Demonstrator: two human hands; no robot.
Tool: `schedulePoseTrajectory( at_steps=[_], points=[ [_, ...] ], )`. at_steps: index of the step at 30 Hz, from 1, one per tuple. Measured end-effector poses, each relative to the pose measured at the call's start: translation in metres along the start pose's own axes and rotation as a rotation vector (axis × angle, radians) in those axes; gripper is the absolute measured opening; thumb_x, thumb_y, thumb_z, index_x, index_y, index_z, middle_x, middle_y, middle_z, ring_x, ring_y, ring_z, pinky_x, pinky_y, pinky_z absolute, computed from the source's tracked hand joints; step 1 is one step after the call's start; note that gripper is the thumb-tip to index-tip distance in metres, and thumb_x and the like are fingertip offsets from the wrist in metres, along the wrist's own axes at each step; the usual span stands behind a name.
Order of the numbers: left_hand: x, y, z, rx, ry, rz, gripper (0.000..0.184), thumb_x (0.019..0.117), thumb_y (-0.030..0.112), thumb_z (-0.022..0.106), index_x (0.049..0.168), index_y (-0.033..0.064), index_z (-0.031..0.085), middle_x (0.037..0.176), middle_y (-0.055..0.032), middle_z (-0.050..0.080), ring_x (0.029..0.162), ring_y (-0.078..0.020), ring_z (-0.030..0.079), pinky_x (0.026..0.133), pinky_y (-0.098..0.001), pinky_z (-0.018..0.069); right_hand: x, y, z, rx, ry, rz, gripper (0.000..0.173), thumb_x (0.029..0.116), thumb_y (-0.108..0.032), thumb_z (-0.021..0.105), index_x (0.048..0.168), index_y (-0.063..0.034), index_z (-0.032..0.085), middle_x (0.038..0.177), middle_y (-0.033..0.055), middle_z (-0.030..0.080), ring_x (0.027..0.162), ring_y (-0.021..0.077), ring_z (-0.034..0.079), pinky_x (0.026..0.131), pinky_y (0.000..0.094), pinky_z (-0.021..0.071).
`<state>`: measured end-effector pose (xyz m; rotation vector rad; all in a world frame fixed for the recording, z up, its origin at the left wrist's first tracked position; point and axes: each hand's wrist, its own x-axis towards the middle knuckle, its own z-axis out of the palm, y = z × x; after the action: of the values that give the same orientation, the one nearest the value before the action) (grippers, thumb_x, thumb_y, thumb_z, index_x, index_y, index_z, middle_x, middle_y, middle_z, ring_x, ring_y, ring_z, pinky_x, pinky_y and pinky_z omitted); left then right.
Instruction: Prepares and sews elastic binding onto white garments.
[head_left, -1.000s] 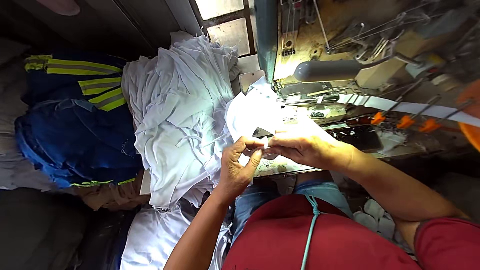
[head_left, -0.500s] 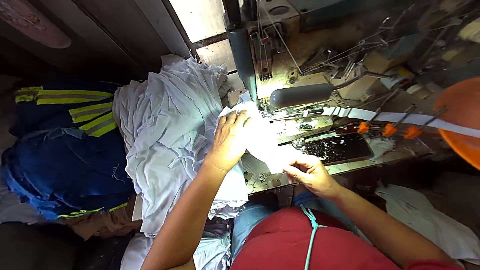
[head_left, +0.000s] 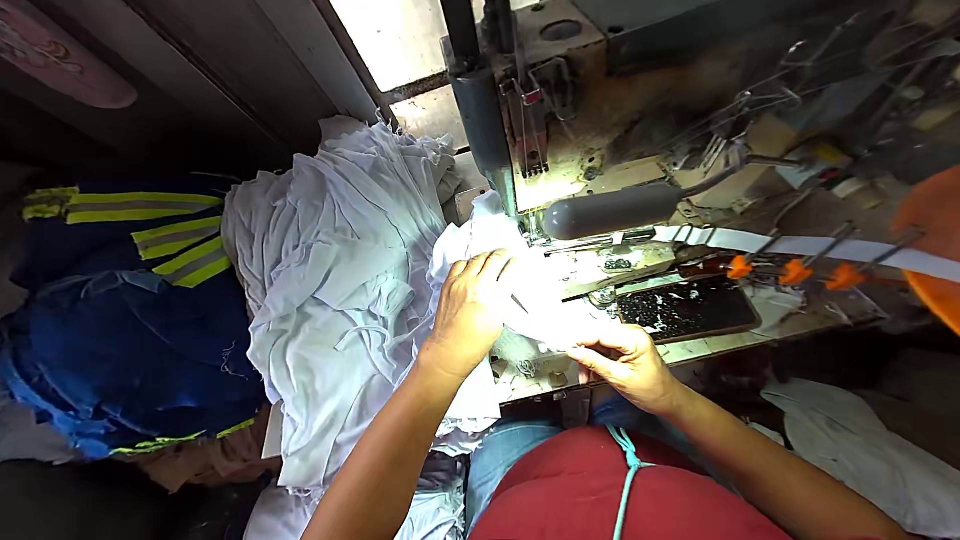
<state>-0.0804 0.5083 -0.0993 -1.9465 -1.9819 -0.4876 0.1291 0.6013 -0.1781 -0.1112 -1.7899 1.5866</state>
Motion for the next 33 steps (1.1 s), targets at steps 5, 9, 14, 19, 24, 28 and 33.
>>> schedulePoseTrajectory(
  at_steps=[5, 9, 14, 19, 24, 28, 33],
  points=[
    [0.030, -0.019, -0.005, -0.034, -0.077, -0.029, 0.026, 0.0889, -0.007, 0.062, 0.113, -0.0046, 0.072, 0.117, -0.0226, 0.071, 0.108, -0.0399, 0.069, 0.093, -0.0555, 0.0520, 0.025, 0.007, 0.000, -0.027, 0.024, -0.006, 0.013, 0.0987, -0.006, 0.063, 0.098, 0.0028, 0.072, 0.090, 0.0010, 0.071, 0.069, 0.0006, 0.065, 0.062, 0.0175, 0.0574],
    [0.040, -0.034, -0.001, -0.064, -0.019, -0.036, 0.025, 0.0893, -0.009, 0.060, 0.111, -0.0048, 0.073, 0.115, -0.0229, 0.072, 0.108, -0.0404, 0.069, 0.095, -0.0561, 0.0512, 0.045, 0.005, 0.004, -0.078, 0.076, 0.008, 0.012, 0.0973, -0.008, 0.065, 0.096, 0.0021, 0.072, 0.081, -0.0017, 0.071, 0.065, -0.0013, 0.064, 0.061, 0.0161, 0.0558],
    [0.033, -0.033, -0.010, -0.105, 0.035, 0.031, 0.034, 0.0815, -0.005, 0.061, 0.114, -0.0017, 0.072, 0.119, -0.0199, 0.070, 0.114, -0.0391, 0.065, 0.098, -0.0578, 0.0460, 0.067, 0.004, 0.007, -0.062, 0.112, 0.056, 0.008, 0.0946, -0.005, 0.067, 0.096, 0.0029, 0.071, 0.075, -0.0001, 0.069, 0.059, 0.0018, 0.063, 0.058, 0.0177, 0.0557],
    [0.020, -0.004, -0.008, -0.328, 0.036, 0.287, 0.033, 0.0874, 0.010, 0.056, 0.114, 0.0046, 0.075, 0.121, -0.0115, 0.072, 0.118, -0.0243, 0.065, 0.106, -0.0436, 0.0463, 0.074, 0.010, 0.006, -0.099, 0.118, 0.081, 0.011, 0.0945, -0.002, 0.064, 0.100, 0.0020, 0.072, 0.075, 0.0008, 0.069, 0.055, 0.0019, 0.060, 0.055, 0.0181, 0.0542],
    [0.020, -0.005, 0.005, -0.175, 0.052, 0.332, 0.023, 0.0931, 0.004, 0.057, 0.110, 0.0023, 0.073, 0.108, -0.0172, 0.072, 0.099, -0.0334, 0.070, 0.081, -0.0455, 0.0569, 0.067, 0.027, 0.009, -0.243, 0.231, -0.167, 0.011, 0.0916, -0.001, 0.067, 0.099, 0.0038, 0.074, 0.087, 0.0067, 0.073, 0.062, 0.0028, 0.064, 0.059, 0.0192, 0.0566],
    [0.017, -0.008, 0.006, -0.085, 0.127, 0.351, 0.018, 0.0959, 0.008, 0.056, 0.098, 0.0025, 0.074, 0.096, -0.0137, 0.073, 0.088, -0.0301, 0.068, 0.073, -0.0415, 0.0521, 0.065, 0.036, 0.002, -0.384, 0.205, -0.362, 0.013, 0.0933, -0.003, 0.066, 0.097, 0.0027, 0.077, 0.090, 0.0101, 0.074, 0.070, 0.0073, 0.066, 0.066, 0.0229, 0.0581],
    [0.003, -0.007, 0.017, -0.051, 0.202, 0.355, 0.019, 0.0945, 0.005, 0.058, 0.099, 0.0021, 0.076, 0.102, -0.0156, 0.075, 0.099, -0.0317, 0.071, 0.085, -0.0429, 0.0566, 0.064, 0.039, -0.007, -0.596, 0.162, -0.525, 0.016, 0.0943, -0.004, 0.063, 0.096, 0.0009, 0.078, 0.094, 0.0143, 0.076, 0.083, 0.0167, 0.072, 0.078, 0.0295, 0.0591]
  ],
)
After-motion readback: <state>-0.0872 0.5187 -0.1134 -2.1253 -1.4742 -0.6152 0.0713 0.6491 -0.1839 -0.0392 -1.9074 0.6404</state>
